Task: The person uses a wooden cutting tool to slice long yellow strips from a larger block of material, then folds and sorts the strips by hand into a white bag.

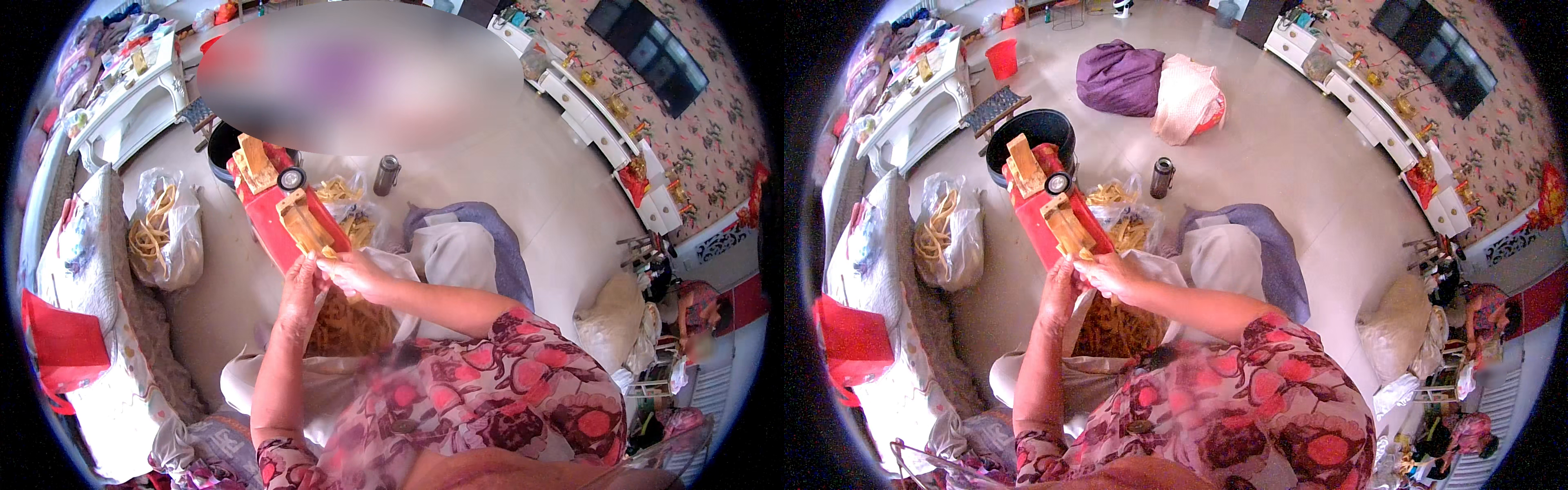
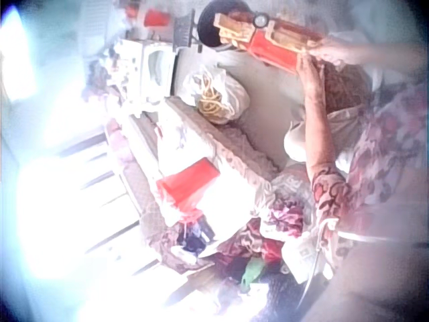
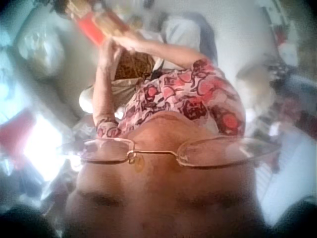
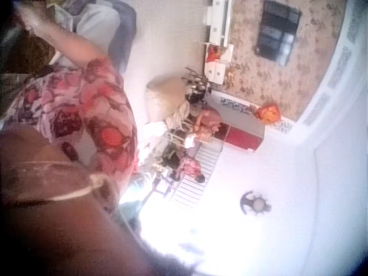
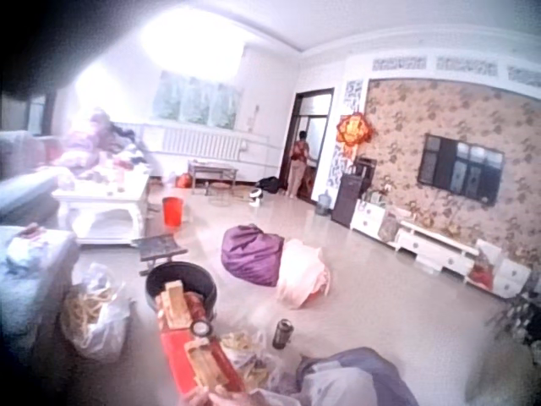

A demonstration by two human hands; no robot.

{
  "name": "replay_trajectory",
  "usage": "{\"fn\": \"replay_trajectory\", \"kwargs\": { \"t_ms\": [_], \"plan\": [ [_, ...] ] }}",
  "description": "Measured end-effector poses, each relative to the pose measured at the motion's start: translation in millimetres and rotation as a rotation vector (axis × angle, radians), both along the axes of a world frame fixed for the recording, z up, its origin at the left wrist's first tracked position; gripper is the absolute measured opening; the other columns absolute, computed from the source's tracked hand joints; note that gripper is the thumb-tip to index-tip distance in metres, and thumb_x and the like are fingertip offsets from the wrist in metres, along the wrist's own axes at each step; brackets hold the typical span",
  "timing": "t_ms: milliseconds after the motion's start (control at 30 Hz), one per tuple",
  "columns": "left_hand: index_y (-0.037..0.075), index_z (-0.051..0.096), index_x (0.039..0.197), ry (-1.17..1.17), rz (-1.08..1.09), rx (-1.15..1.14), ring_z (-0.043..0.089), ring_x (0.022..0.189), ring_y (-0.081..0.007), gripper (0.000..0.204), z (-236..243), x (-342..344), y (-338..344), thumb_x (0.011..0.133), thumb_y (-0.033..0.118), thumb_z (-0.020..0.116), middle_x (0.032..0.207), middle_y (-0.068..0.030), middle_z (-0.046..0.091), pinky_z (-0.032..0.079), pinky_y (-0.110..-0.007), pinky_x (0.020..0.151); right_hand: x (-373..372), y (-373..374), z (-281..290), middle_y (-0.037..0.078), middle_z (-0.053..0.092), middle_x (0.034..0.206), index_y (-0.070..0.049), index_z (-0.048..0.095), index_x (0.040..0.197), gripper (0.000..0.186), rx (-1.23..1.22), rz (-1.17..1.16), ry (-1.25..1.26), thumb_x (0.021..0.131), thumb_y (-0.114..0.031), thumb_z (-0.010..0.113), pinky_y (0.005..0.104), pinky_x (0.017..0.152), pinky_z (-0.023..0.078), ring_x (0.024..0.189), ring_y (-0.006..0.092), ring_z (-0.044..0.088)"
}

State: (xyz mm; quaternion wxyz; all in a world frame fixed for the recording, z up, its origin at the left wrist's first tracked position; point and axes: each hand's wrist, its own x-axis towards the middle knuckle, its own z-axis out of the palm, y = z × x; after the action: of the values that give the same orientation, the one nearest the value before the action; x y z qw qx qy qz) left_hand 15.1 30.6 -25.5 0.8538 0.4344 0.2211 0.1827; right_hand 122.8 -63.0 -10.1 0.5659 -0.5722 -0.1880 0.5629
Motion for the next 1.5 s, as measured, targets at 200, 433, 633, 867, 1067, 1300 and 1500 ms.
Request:
{"fn": "replay_trajectory", "kwargs": {
  "t_ms": [200, 433, 633, 867, 1067, 1300, 1500],
  "plan": [
    [0.009, 0.054, 0.087, -0.013, -0.075, -0.012, 0.044, 0.049, -0.0071, 0.023, 7, -6, -2, 0.089, 0.031, 0.056, 0.065, 0.0009, 0.053, 0.036, -0.02, 0.044, -6, -10, 8, -0.003, 0.043, 0.058, -0.008, 0.053, 0.079, 0.025, 0.054, 0.031, -0.015, 0.088, -0.031, 0.056, 0.02, 0.036, 0.024, 0.043, 0.0046, 0.033],
    [0.005, 0.059, 0.094, -0.04, -0.058, 0.007, 0.056, 0.057, -0.0089, 0.018, 29, -10, -8, 0.087, 0.021, 0.058, 0.073, -0.0034, 0.061, 0.043, -0.02, 0.047, -11, -25, 2, -0.004, 0.048, 0.066, -0.007, 0.054, 0.086, 0.016, 0.157, 0.092, -0.122, 0.09, -0.023, 0.053, 0.02, 0.044, 0.032, 0.05, 0.0043, 0.041],
    [0.004, 0.061, 0.103, 0.044, 0.008, 0.232, 0.053, 0.066, -0.0071, 0.023, 25, -11, -4, 0.089, 0.021, 0.056, 0.08, 0.0014, 0.059, 0.043, -0.022, 0.059, -11, -26, 15, -0.004, 0.058, 0.081, -0.007, 0.06, 0.099, 0.021, 0.178, 0.146, -0.442, 0.091, -0.024, 0.052, 0.0188, 0.056, 0.039, 0.067, 0.0029, 0.048],
    [0.007, 0.06, 0.1, 0.105, 0.043, 0.222, 0.052, 0.066, -0.0056, 0.018, 17, -5, 4, 0.086, 0.016, 0.062, 0.078, 0.0024, 0.059, 0.044, -0.021, 0.059, 15, -13, 16, -0.003, 0.054, 0.069, -0.006, 0.058, 0.09, 0.01, 0.121, -0.109, -0.208, 0.085, -0.014, 0.061, 0.0182, 0.041, 0.032, 0.052, 0.0035, 0.044],
    [0.005, 0.06, 0.099, 0.154, 0.195, 0.246, 0.047, 0.062, -0.0046, 0.018, 13, 7, 4, 0.085, 0.016, 0.063, 0.075, 0.0028, 0.057, 0.04, -0.021, 0.054, 24, 1, 8, 0.001, 0.056, 0.077, -0.005, 0.056, 0.092, 0.013, 0.123, -0.187, -0.109, 0.086, -0.016, 0.06, 0.0183, 0.046, 0.035, 0.058, 0.0046, 0.046],
    [0.005, 0.059, 0.095, 0.199, 0.226, 0.385, 0.046, 0.06, -0.0044, 0.015, 2, 18, 12, 0.084, 0.014, 0.064, 0.073, 0.0034, 0.055, 0.038, -0.019, 0.053, 32, 13, 6, 0.001, 0.055, 0.075, -0.004, 0.057, 0.088, 0.013, 0.112, -0.21, -0.123, 0.086, -0.016, 0.061, 0.019, 0.046, 0.036, 0.059, 0.0052, 0.047],
    [0.004, 0.059, 0.094, 0.215, 0.263, 0.356, 0.048, 0.06, -0.0046, 0.013, 4, 24, 14, 0.084, 0.012, 0.062, 0.074, 0.002, 0.057, 0.039, -0.019, 0.053, 40, 25, -3, -0.001, 0.055, 0.071, -0.003, 0.059, 0.086, 0.01, 0.149, -0.211, -0.167, 0.085, -0.013, 0.062, 0.0189, 0.047, 0.037, 0.058, 0.0049, 0.047]
  ]
}}
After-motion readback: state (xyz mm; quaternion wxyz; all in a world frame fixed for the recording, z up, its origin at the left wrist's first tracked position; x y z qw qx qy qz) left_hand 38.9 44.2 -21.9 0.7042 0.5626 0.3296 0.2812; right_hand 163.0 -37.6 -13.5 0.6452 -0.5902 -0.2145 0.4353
